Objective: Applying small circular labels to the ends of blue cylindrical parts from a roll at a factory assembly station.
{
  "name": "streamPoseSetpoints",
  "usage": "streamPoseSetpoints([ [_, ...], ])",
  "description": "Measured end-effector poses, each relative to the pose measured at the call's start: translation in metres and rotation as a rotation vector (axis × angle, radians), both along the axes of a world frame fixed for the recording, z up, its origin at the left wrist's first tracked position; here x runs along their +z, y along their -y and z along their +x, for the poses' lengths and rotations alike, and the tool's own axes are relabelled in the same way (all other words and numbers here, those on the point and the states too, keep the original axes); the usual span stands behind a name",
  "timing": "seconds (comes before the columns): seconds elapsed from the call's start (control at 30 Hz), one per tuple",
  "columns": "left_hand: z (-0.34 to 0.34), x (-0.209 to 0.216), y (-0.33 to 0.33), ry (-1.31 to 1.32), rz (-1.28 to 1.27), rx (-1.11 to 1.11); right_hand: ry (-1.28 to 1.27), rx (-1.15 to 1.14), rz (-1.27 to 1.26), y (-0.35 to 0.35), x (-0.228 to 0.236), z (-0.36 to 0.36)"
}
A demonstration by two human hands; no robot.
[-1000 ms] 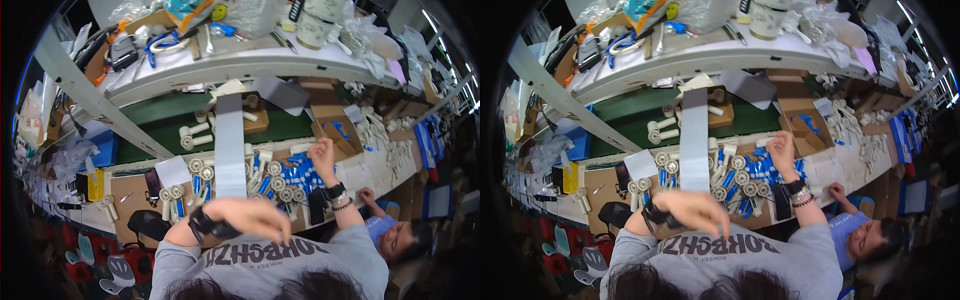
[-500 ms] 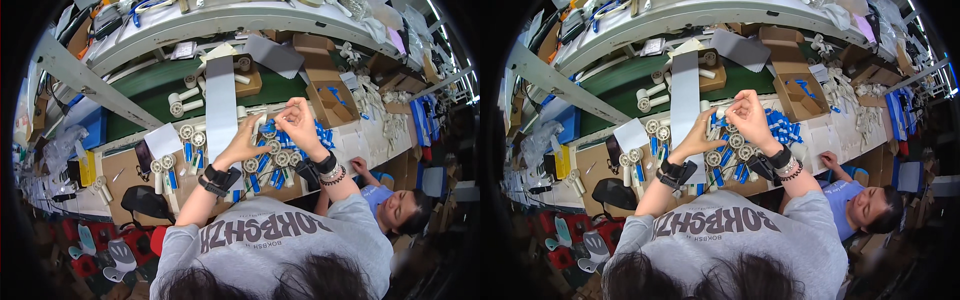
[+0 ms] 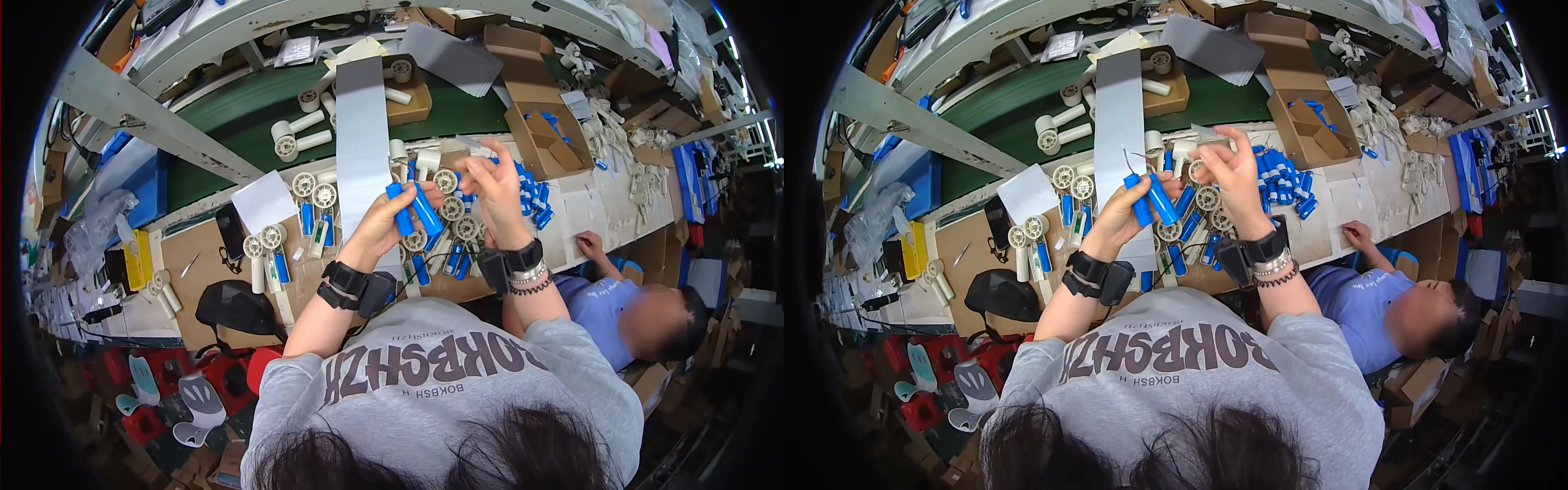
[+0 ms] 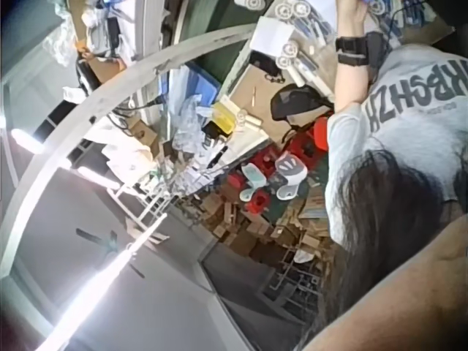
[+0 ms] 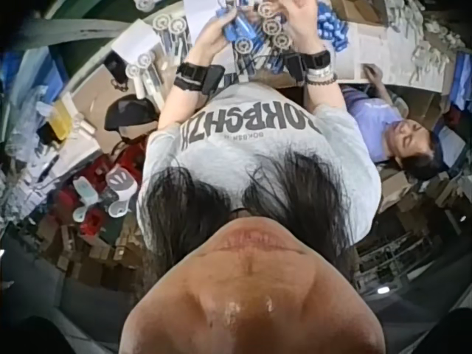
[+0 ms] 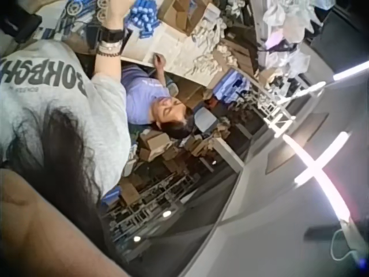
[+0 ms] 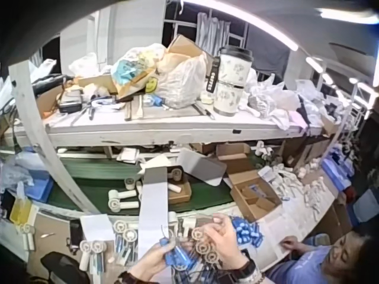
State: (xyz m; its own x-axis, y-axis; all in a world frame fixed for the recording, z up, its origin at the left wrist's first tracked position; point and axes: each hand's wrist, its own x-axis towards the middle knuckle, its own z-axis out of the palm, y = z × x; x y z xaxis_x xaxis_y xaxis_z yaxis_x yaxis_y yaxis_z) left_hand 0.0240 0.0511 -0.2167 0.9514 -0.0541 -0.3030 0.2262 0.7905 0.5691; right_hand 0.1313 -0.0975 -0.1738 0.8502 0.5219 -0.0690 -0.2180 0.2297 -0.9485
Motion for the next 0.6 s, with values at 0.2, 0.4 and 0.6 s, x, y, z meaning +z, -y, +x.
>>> streamPoseSetpoints([
  [0.2,-0.016,0.007,-0.020,0.132,0.021,0.124,-0.027,-0.045,0.019,0.014,0.000,-0.043],
  [0.4,-0.032,0.026,-0.026,0.169,0.133,0.242,0.042,-0.038,-0.002,0.011,0.022,-0.069],
  [0.6,-0.043,0.051,-0.025,0.189,0.168,0.295,0.073,0.086,-0.055,0.010,0.041,-0.090],
])
